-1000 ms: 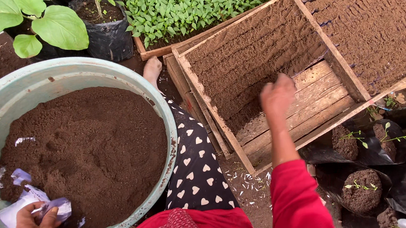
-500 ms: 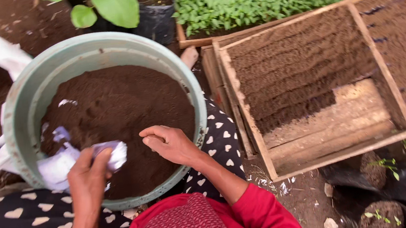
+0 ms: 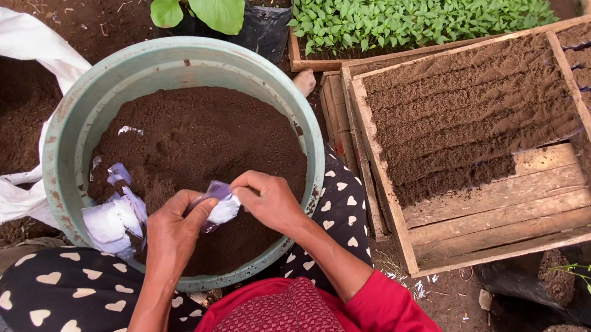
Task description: The person scoops soil from a large basin and fills small plastic seed pouches by hand. They then place the filled pouches into a wooden seedling tray. The person repeats this process multiple times.
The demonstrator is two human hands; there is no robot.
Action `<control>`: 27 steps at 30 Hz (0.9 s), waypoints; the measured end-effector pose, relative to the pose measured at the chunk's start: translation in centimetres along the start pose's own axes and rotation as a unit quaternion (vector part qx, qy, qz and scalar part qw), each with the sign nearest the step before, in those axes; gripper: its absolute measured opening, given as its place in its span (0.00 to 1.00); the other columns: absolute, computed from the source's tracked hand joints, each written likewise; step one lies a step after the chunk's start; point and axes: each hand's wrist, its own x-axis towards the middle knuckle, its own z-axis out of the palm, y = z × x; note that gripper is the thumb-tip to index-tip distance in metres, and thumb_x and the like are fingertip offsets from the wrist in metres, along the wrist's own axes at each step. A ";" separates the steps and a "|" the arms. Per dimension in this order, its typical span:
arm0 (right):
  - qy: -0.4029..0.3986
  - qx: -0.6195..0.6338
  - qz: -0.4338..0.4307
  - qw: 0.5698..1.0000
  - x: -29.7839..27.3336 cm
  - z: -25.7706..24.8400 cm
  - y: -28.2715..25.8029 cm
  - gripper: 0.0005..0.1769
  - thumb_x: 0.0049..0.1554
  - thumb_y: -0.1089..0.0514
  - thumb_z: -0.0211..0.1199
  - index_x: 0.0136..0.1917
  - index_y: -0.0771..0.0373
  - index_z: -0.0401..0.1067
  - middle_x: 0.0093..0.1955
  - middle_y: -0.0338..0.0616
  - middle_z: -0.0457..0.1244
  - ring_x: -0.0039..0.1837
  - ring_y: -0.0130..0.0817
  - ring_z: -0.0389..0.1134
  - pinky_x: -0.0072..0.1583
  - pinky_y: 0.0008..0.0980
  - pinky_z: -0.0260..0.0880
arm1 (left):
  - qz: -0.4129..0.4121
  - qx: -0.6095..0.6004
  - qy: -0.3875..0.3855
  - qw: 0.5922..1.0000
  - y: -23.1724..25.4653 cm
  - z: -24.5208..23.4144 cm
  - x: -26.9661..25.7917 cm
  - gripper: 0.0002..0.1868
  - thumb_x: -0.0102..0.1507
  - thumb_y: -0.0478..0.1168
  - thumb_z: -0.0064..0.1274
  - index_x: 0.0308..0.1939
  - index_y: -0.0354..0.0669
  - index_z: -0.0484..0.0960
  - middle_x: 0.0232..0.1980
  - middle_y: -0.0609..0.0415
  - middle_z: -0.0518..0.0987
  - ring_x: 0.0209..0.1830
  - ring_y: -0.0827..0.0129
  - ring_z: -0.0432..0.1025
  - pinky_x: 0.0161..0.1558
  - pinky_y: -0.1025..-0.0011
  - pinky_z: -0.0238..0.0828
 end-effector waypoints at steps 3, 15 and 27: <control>0.028 0.055 0.088 0.994 0.0 0.2 1.5 0.08 0.52 0.57 0.57 0.43 0.58 0.75 0.24 0.43 0.62 0.25 0.26 0.63 0.30 0.21 0.64 | -0.021 0.034 0.016 0.999 -1.4 -1.4 0.6 0.05 0.57 0.46 0.58 0.30 0.52 0.83 0.19 0.52 0.76 0.20 0.65 0.70 0.32 0.69 0.68; 0.072 0.245 0.153 0.955 -0.8 2.3 2.4 0.11 0.54 0.59 0.57 0.48 0.68 0.70 0.27 0.50 0.61 0.29 0.27 0.63 0.32 0.19 0.64 | -0.054 -0.043 -0.008 0.998 0.6 0.6 -0.3 0.27 0.63 0.63 0.41 0.47 0.45 0.76 0.27 0.47 0.80 0.37 0.50 0.76 0.45 0.55 0.67; 0.172 -0.210 -0.242 0.932 -0.2 1.1 -2.3 0.18 0.60 0.50 0.55 0.30 0.57 0.66 0.23 0.40 0.56 0.26 0.35 0.59 0.33 0.30 0.63 | 0.165 -0.069 0.021 0.984 0.3 3.3 -0.4 0.15 0.68 0.49 0.39 0.32 0.47 0.73 0.27 0.50 0.73 0.29 0.55 0.70 0.37 0.60 0.69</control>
